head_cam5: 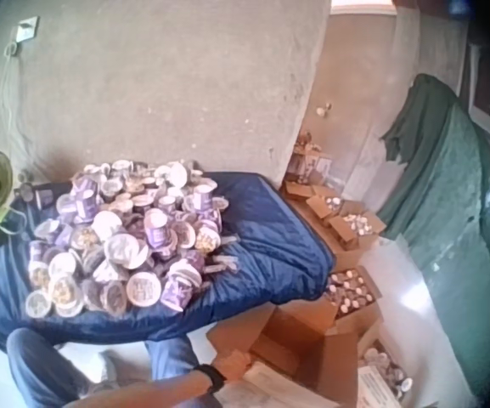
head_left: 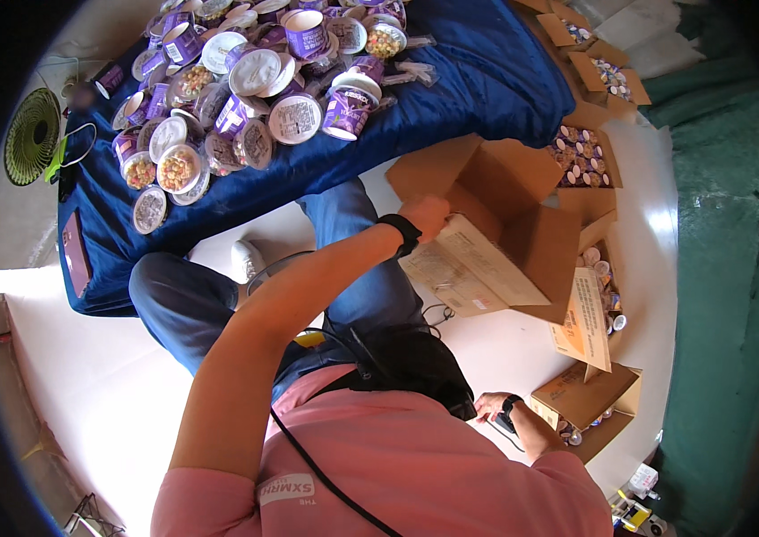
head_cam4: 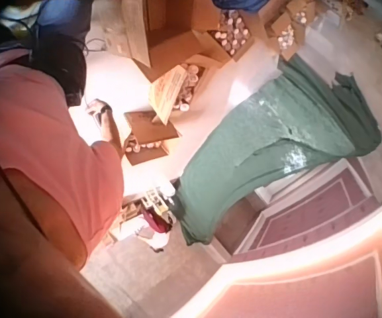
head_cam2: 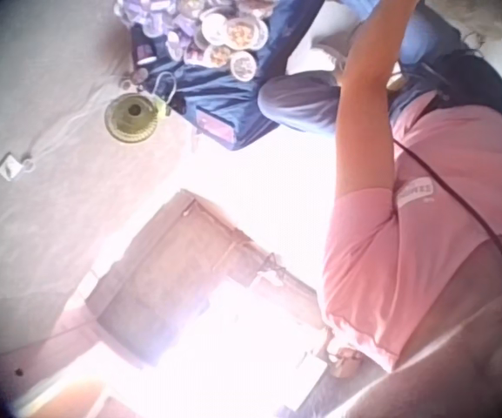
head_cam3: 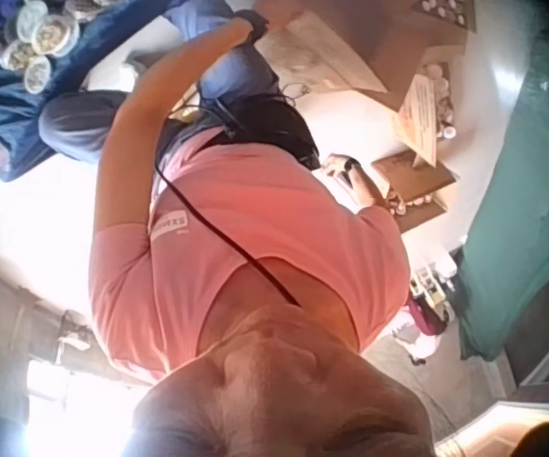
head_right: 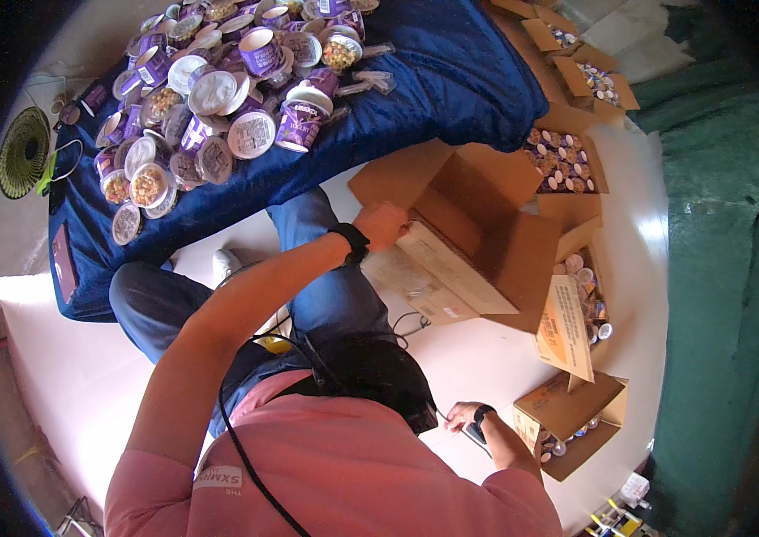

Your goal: Checking individual cups of packaged food and emptying a large shipping box onto a table for sorting.

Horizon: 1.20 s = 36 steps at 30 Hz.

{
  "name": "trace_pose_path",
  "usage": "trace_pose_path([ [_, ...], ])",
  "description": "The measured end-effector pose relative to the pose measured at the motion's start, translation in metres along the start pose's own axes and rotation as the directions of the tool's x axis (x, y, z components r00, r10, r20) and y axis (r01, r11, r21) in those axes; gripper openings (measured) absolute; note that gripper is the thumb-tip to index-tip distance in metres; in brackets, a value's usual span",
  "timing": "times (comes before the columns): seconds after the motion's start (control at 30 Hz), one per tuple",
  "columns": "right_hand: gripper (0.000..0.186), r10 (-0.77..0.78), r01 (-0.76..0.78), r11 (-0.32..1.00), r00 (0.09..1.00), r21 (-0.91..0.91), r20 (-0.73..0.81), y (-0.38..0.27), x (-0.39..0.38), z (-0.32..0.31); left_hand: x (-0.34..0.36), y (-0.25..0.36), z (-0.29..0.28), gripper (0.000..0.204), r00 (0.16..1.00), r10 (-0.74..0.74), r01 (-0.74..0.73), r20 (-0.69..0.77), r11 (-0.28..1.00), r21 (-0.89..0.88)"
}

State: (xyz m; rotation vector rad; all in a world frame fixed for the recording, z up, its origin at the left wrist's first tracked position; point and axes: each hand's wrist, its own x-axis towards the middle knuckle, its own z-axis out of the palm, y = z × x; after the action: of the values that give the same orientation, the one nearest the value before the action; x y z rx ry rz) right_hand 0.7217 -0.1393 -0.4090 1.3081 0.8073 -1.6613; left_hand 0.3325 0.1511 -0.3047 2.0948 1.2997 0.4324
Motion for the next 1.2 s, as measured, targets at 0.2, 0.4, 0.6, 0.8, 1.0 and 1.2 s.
trace_pose_path([
  [0.2,0.017,0.085,-0.027,0.908,0.989,-0.419,0.121,0.02,0.026,0.031,-0.009,-0.032,0.002,0.019,0.987,-0.124,0.091,0.104,0.955,0.281],
  [0.4,0.039,-0.143,0.181,0.978,0.941,0.1,-0.306,0.039,0.035,0.003,-0.014,-0.051,-0.004,0.018,0.987,-0.06,0.019,0.152,0.966,0.258],
  [0.6,0.096,-0.21,0.695,0.147,0.717,0.704,-0.665,-0.052,-0.005,-0.059,-0.052,-0.012,-0.065,0.018,0.999,0.035,-0.036,-0.014,0.999,-0.029],
  [0.8,0.086,-0.514,0.676,-0.511,0.255,0.531,-0.819,-0.095,-0.019,-0.103,-0.11,-0.015,-0.083,0.015,0.977,0.099,-0.129,-0.19,0.98,-0.151],
  [1.0,0.06,-0.131,0.943,0.042,0.332,0.329,-0.934,-0.099,-0.027,-0.12,-0.162,-0.02,-0.105,0.019,0.967,0.05,-0.111,-0.251,0.966,-0.234],
  [1.2,0.05,0.043,0.965,-0.059,0.257,0.254,-0.965,-0.126,-0.004,-0.098,-0.18,-0.02,-0.115,0.02,0.96,-0.008,-0.093,-0.281,0.934,-0.345],
])
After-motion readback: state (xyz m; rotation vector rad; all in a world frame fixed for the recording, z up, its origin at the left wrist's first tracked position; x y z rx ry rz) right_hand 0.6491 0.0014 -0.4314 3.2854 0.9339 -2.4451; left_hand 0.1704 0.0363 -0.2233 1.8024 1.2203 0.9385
